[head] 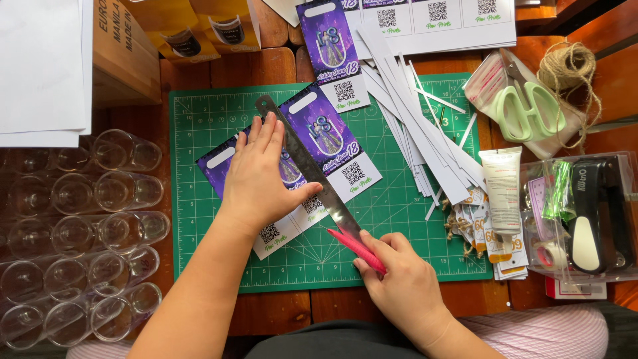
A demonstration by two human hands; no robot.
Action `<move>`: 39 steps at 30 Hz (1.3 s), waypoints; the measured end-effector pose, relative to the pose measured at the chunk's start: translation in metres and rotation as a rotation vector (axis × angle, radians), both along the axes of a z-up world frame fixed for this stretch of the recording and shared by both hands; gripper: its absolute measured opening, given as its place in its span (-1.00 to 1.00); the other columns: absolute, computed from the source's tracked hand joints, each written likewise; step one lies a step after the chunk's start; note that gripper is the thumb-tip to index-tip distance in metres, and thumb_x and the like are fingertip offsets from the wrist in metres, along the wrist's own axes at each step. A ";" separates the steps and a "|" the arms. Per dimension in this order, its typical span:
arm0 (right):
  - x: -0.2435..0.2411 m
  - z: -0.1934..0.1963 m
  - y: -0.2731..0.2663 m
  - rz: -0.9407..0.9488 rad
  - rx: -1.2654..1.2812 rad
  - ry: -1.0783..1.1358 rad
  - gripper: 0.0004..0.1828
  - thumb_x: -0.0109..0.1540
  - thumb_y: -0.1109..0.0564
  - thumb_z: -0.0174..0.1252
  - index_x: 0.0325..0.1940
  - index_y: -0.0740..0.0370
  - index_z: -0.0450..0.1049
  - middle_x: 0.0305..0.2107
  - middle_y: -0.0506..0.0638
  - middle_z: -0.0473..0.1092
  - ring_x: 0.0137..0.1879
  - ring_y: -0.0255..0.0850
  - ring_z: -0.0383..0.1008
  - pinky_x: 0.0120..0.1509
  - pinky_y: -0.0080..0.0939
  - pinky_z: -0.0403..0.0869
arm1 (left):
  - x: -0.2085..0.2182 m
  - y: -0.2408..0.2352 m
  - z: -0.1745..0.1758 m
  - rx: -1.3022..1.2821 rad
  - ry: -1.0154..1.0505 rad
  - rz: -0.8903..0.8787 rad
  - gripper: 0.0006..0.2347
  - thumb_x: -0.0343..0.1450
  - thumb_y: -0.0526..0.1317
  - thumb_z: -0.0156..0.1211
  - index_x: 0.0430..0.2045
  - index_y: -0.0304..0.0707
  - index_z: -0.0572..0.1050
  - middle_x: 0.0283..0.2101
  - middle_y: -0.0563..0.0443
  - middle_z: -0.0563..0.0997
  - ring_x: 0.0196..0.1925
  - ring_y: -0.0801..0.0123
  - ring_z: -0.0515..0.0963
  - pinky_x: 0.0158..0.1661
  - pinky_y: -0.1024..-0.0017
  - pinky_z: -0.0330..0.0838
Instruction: The person uses a ruler and a pink utility knife to cut purple printed paper tags on a green cutting mat. They repeatedly align the ruler, score the paper, and separate the cut strips, then stack the finished pieces.
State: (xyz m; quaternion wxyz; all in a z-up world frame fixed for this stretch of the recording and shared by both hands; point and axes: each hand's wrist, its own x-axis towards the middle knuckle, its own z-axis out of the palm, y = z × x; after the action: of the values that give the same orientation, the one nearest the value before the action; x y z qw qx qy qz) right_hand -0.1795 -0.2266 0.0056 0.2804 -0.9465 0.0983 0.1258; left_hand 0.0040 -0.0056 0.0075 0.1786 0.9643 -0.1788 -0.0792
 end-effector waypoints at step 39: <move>0.176 0.016 0.088 0.193 -0.171 -0.272 -0.47 0.36 0.02 -0.09 0.45 -0.25 0.19 -0.21 0.13 0.49 -0.05 0.23 0.59 0.06 0.21 0.56 | 0.001 -0.011 0.013 0.170 0.083 0.051 0.11 -0.02 0.20 0.43 0.40 -0.51 0.11 0.54 -0.28 0.09 0.57 -0.03 0.07 0.35 0.02 0.15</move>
State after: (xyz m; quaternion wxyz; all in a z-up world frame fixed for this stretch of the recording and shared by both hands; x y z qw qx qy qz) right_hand -0.0039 -0.1383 0.0216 0.1962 -0.9802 -0.0213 0.0143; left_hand 0.0046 -0.0171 0.0210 0.1053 0.9761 -0.1393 -0.1295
